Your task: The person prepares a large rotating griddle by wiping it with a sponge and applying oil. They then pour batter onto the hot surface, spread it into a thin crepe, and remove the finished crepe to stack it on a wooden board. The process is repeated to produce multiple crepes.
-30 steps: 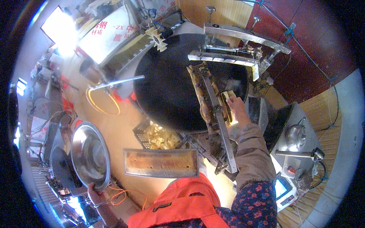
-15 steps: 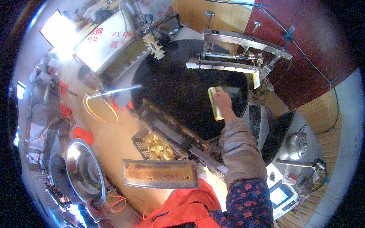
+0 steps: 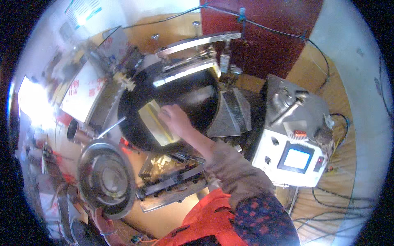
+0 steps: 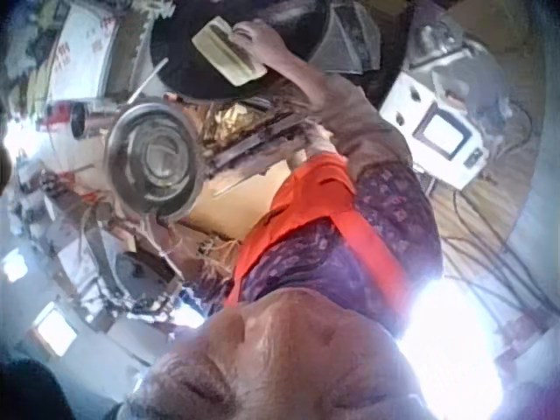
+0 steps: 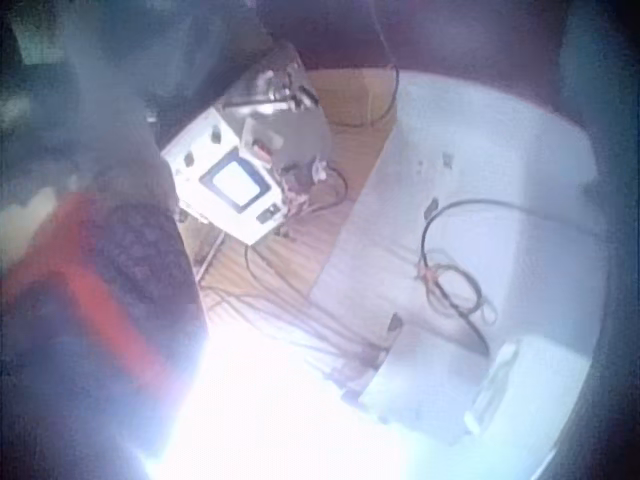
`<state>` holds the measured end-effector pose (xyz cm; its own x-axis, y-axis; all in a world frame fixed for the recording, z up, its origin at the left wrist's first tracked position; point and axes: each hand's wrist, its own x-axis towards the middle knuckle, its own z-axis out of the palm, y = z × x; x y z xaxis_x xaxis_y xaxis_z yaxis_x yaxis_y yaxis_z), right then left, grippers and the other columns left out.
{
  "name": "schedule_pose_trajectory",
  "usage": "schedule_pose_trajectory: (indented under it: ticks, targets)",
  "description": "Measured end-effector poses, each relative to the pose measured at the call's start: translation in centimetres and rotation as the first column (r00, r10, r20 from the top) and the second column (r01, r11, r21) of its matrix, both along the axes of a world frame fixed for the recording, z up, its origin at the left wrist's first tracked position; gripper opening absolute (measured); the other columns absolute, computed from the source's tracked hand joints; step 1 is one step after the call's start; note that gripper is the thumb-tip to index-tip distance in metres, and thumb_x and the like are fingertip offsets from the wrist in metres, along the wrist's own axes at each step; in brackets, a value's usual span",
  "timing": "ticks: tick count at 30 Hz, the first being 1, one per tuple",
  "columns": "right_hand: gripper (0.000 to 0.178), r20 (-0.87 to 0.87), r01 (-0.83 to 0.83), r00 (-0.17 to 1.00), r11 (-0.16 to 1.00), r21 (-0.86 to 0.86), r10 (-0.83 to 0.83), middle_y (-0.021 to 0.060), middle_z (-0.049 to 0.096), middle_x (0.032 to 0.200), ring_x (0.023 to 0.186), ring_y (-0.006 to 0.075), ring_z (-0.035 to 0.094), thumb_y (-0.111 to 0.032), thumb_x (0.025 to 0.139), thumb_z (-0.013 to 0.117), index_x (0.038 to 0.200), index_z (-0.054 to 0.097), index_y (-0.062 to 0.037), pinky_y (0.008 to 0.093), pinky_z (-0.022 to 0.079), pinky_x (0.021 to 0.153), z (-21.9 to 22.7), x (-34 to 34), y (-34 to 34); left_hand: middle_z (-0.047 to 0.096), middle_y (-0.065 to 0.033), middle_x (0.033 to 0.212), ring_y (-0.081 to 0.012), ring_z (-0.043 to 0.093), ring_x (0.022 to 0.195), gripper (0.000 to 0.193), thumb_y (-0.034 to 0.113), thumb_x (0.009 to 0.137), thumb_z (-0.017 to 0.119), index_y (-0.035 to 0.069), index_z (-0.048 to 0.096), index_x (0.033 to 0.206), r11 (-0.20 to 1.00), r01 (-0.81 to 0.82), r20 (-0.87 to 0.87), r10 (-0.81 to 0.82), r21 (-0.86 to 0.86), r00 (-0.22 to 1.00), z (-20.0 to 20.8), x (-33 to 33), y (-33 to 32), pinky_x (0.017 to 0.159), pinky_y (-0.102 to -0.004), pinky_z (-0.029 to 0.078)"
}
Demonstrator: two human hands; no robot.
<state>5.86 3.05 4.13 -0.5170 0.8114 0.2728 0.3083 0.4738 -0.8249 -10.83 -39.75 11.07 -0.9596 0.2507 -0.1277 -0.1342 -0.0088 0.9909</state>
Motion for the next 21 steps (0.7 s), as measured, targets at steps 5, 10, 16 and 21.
schedule_pose_trajectory:
  ticks: [5, 10, 16, 21]
  targets:
    - [0.024, -0.047, 0.188, 0.982, 0.940, 0.284, -0.182, 0.0111, 0.056, 0.084, 0.078, 0.0253, 0.057, -0.022, 0.080, 0.065, 0.099, 0.062, -0.0084, 0.0341, 0.046, 0.072, 12.2, 17.5, -7.6, 0.061, -0.0053, 0.082, -0.0169, 0.059, 0.069, 0.022, 0.005, 0.071, 0.056, 0.000, 0.058, 0.093, 0.894, 0.444, 0.071, -0.448, 0.055, 0.891, -0.2, 3.4, 5.8, 0.062, -0.0286, 0.049]
    - [0.025, 0.030, 0.255, 0.958, 0.896, 0.364, -0.285, 0.0115, 0.057, 0.082, 0.074, 0.0277, 0.059, -0.022, 0.077, 0.070, 0.096, 0.063, -0.0067, 0.0341, 0.047, 0.068, 19.9, 31.7, -11.8, 0.061, -0.0036, 0.082, -0.0123, 0.057, 0.064, 0.023, 0.003, 0.075, 0.054, 0.001, 0.058, 0.098, 0.685, 0.727, 0.259, -0.712, 0.053, 0.652, -1.3, 15.0, 13.4, 0.053, -0.0240, 0.046]
    - [0.027, 0.383, 0.049, 0.856, 0.792, 0.608, -0.348, 0.0103, 0.050, 0.079, 0.070, 0.0266, 0.057, -0.022, 0.075, 0.068, 0.098, 0.060, -0.0106, 0.0357, 0.049, 0.059, 18.4, 42.6, -14.3, 0.059, -0.0028, 0.071, -0.0099, 0.053, 0.054, 0.020, 0.009, 0.079, 0.056, 0.001, 0.059, 0.097, 0.138, 0.985, 0.118, -0.982, -0.103, 0.150, -1.6, 35.0, 21.3, 0.045, -0.0246, 0.041]
    - [0.029, 0.779, -0.226, 0.581, 0.873, 0.433, -0.236, 0.0084, 0.047, 0.084, 0.078, 0.0279, 0.056, -0.026, 0.076, 0.063, 0.101, 0.057, -0.0139, 0.0388, 0.048, 0.065, 14.6, 51.3, -11.7, 0.046, -0.0010, 0.056, -0.0116, 0.045, 0.043, 0.008, 0.013, 0.081, 0.054, 0.006, 0.054, 0.076, 0.302, 0.923, 0.373, -0.906, 0.238, 0.200, -2.0, 50.6, 30.3, 0.037, -0.0277, 0.037]
